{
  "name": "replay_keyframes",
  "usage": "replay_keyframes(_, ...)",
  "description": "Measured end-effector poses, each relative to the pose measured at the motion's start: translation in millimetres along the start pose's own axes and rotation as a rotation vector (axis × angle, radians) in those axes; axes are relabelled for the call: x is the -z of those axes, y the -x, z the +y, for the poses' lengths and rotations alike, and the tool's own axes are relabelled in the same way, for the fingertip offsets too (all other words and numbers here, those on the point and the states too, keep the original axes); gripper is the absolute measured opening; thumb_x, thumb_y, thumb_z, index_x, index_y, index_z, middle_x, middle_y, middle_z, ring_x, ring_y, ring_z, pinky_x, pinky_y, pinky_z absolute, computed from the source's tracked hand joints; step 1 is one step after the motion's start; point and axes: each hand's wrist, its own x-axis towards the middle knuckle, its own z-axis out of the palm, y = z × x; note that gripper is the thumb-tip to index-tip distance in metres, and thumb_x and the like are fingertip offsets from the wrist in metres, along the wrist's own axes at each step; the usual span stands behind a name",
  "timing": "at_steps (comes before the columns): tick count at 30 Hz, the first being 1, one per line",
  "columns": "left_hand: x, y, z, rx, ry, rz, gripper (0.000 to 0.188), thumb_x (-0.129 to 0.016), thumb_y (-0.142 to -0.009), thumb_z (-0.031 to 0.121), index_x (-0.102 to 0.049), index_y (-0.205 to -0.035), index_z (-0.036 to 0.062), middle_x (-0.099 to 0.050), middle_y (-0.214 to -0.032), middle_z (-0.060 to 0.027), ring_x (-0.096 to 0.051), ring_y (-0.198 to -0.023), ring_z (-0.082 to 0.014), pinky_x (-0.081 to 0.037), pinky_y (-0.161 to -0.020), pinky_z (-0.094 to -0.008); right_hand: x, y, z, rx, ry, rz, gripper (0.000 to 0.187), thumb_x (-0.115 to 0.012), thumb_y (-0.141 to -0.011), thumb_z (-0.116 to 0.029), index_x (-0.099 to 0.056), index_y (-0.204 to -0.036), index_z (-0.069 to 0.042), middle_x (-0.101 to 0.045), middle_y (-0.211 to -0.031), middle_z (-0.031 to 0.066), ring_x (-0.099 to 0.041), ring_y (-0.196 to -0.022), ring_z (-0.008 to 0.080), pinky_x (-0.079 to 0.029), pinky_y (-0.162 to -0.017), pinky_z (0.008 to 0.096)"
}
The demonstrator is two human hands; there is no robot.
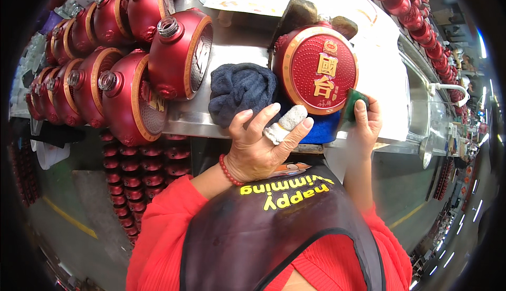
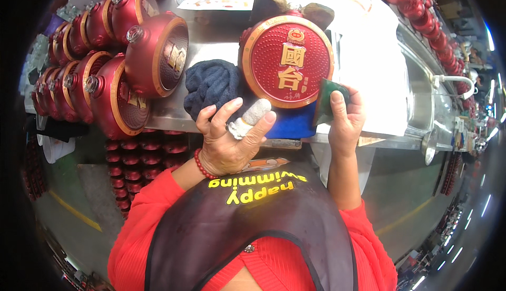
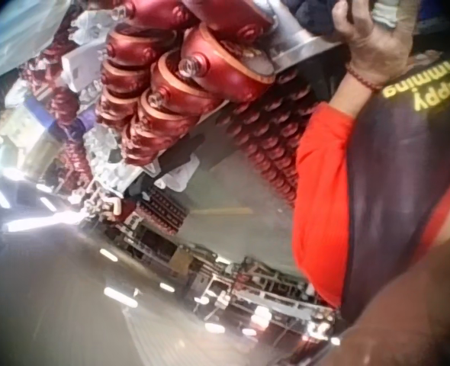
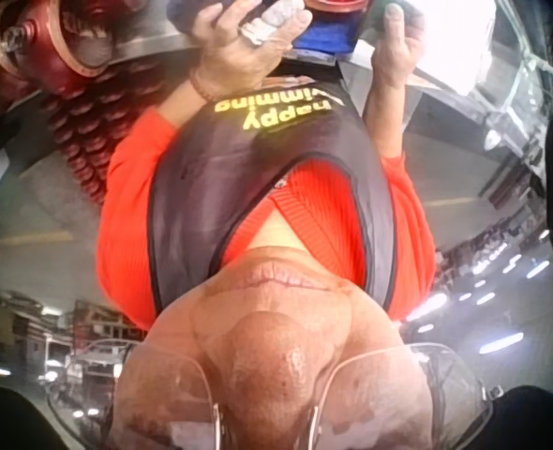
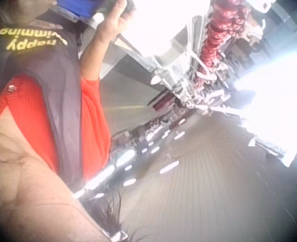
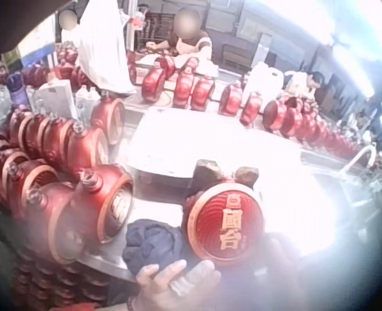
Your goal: The person applies a gold-colored decorative ring to the rim of a red ceramic jar, presses it into place, and wipes the surface with a cloth. They repeat this process on multiple jars, handling each one individually and placing finished units aside.
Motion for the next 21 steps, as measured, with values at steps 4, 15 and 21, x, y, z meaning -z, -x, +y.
replay_keyframes(4, 0.8, -1.3, -2.4, 0.027, -0.028, -0.026, 0.050, -0.065, -0.091, 0.042, -0.069, -0.136, 0.0196, -0.064, -0.130, -0.0006, -0.049, -0.124, -0.0259, -0.031, -0.101, -0.0456, -0.3, -0.8, -1.4, 0.013, 0.006, -0.023, 0.024, -0.062, -0.105, -0.013, -0.059, -0.123, 0.001, -0.069, -0.109, 0.0060, -0.065, -0.097, 0.0101, -0.053, -0.089, 0.0259)
replay_keyframes(15, 7.0, -24.8, -26.7, 0.229, 0.123, -0.044, 0.061, -0.061, -0.099, 0.034, -0.052, -0.150, 0.0008, -0.064, -0.133, -0.0130, -0.050, -0.121, -0.0297, -0.033, -0.102, -0.0475, 4.5, -2.1, -1.5, 0.038, 0.027, 0.051, 0.023, -0.062, -0.105, -0.015, -0.060, -0.123, -0.001, -0.069, -0.106, 0.0055, -0.065, -0.092, 0.0105, -0.055, -0.082, 0.0254)
replay_keyframes(21, 1.2, -62.8, -39.5, 0.264, 0.269, 0.132, 0.059, -0.064, -0.099, 0.028, -0.049, -0.148, -0.0017, -0.069, -0.121, -0.0208, -0.053, -0.121, -0.0408, -0.035, -0.105, -0.0517, 18.8, -11.4, -11.3, 0.060, 0.239, 0.127, 0.030, -0.056, -0.106, -0.011, -0.056, -0.135, -0.001, -0.066, -0.126, 0.0116, -0.065, -0.087, 0.0122, -0.056, -0.071, 0.0277)
